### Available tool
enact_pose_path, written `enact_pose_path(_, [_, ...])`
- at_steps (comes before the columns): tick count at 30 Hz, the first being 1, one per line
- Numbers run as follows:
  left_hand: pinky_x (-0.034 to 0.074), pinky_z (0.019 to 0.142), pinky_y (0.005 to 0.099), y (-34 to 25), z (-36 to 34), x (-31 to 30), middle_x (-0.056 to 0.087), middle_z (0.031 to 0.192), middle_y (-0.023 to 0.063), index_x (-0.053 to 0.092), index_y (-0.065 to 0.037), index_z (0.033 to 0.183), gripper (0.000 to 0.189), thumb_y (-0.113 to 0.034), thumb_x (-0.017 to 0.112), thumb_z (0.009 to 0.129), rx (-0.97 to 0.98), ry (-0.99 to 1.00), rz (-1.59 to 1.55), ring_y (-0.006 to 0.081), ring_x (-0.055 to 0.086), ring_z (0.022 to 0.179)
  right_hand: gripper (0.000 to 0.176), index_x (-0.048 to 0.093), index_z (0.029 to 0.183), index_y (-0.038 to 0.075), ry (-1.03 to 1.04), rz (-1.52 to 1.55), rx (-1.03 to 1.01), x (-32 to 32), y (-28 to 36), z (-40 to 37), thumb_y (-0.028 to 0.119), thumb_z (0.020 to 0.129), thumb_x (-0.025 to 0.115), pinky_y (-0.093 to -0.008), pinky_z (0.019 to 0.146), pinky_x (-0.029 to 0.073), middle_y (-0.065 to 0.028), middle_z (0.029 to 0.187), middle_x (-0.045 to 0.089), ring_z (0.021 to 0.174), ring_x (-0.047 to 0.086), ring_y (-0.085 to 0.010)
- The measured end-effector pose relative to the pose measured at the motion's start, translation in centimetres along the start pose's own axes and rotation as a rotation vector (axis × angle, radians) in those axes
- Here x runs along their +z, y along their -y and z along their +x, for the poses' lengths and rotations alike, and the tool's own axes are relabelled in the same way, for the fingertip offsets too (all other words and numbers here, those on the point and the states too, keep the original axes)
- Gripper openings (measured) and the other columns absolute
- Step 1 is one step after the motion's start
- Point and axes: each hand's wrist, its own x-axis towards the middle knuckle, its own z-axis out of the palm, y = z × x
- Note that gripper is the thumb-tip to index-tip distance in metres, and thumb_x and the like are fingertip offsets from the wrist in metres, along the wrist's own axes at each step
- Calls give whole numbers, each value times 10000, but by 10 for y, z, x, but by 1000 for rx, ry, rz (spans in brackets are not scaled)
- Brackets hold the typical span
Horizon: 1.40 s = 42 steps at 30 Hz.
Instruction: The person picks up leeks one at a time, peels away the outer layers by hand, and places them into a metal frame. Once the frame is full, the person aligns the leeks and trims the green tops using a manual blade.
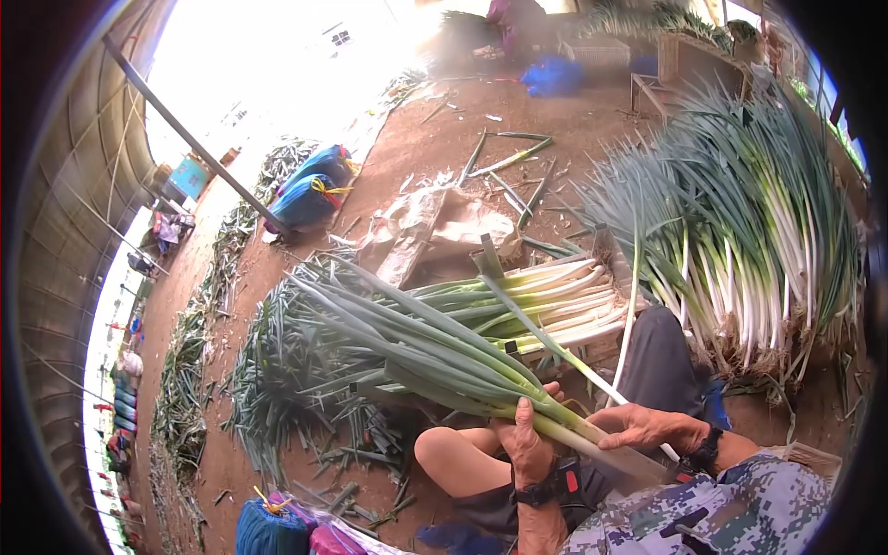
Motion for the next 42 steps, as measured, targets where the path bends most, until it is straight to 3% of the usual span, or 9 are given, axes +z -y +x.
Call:
enact_pose_path(3, [603, 746, 419, 4, 2, 1, 685, 1032, 251, 465, 19, 1291, 428, -223, 625, 977, 4, -20, 16, 310, 704, 867, 348, 676, 1040, -4, -145, -203, 181, -1, -8, 10, 336, 968, 648, -294, 714, 512, -20, 899, 701, 799, 631, -119])
enact_pose_path(9, [567, 904, 422, -2, 3, -1, 564, 1314, 157, 416, -31, 1419, 461, -213, 555, 1019, 69, 35, 7, 287, 658, 1043, 751, 665, 1009, 27, -14, -153, 81, 10, -18, 25, 727, 943, 403, -322, 668, 487, -60, 810, 652, 747, 603, -150])
enact_pose_path(11, [563, 916, 410, -3, 5, -18, 615, 1236, 157, 474, -32, 1378, 440, -268, 563, 1018, 64, 0, 44, 270, 660, 1041, 571, 563, 1234, 27, 135, -188, -12, 13, -15, 11, 527, 961, 601, -336, 774, 488, -66, 930, 630, 883, 591, -180])
enact_pose_path(16, [574, 881, 387, -2, 13, -52, 639, 1184, 143, 518, -20, 1322, 468, -358, 578, 1005, 83, -47, -179, 236, 664, 1008, 415, 549, 1248, 20, 380, 231, 361, 8, -33, -23, 277, 952, 683, -316, 796, 479, -49, 955, 611, 906, 582, -172])
enact_pose_path(27, [397, 1097, 534, -112, 114, -24, 578, 1314, 208, 412, 23, 1414, 894, -718, 464, 916, 320, 246, 37, 362, 555, 1235, 462, 542, 1269, 75, -108, -992, -452, -50, 95, 64, 92, 836, 704, -432, 742, 567, -169, 958, 691, 846, 702, -352])
enact_pose_path(33, [510, 977, 410, -110, 161, -59, 659, 1155, 166, 563, 7, 1283, 531, -430, 607, 982, 246, 39, 570, 294, 642, 1109, 334, 584, 1214, 136, -625, -1515, -737, -115, 60, 181, 96, 883, 602, -411, 612, 511, -96, 787, 578, 710, 628, -293])
enact_pose_path(37, [567, 857, 333, -64, 153, -95, 688, 1065, 93, 659, 1, 1129, 253, -198, 663, 974, -47, -90, 669, 199, 682, 912, 269, 576, 1156, 160, -661, -1580, -545, -171, -60, 252, 115, 892, 551, -416, 646, 494, -77, 862, 581, 778, 620, -261])
enact_pose_path(40, [542, 892, 328, -42, 170, -100, 687, 1088, 91, 650, 11, 1160, 256, -131, 686, 949, 37, -67, 781, 189, 662, 974, 224, 590, 1101, 149, -605, -1459, -174, -186, -146, 248, 131, 879, 567, -427, 712, 469, -75, 861, 583, 856, 621, -276])
enact_pose_path(42, [515, 915, 323, -40, 189, -88, 681, 1073, 76, 638, 31, 1170, 279, -86, 706, 926, 146, -15, 958, 181, 641, 1001, 205, 603, 1082, 141, -623, -1409, -236, -188, -151, 241, 119, 883, 560, -425, 714, 467, -75, 865, 589, 854, 624, -271])
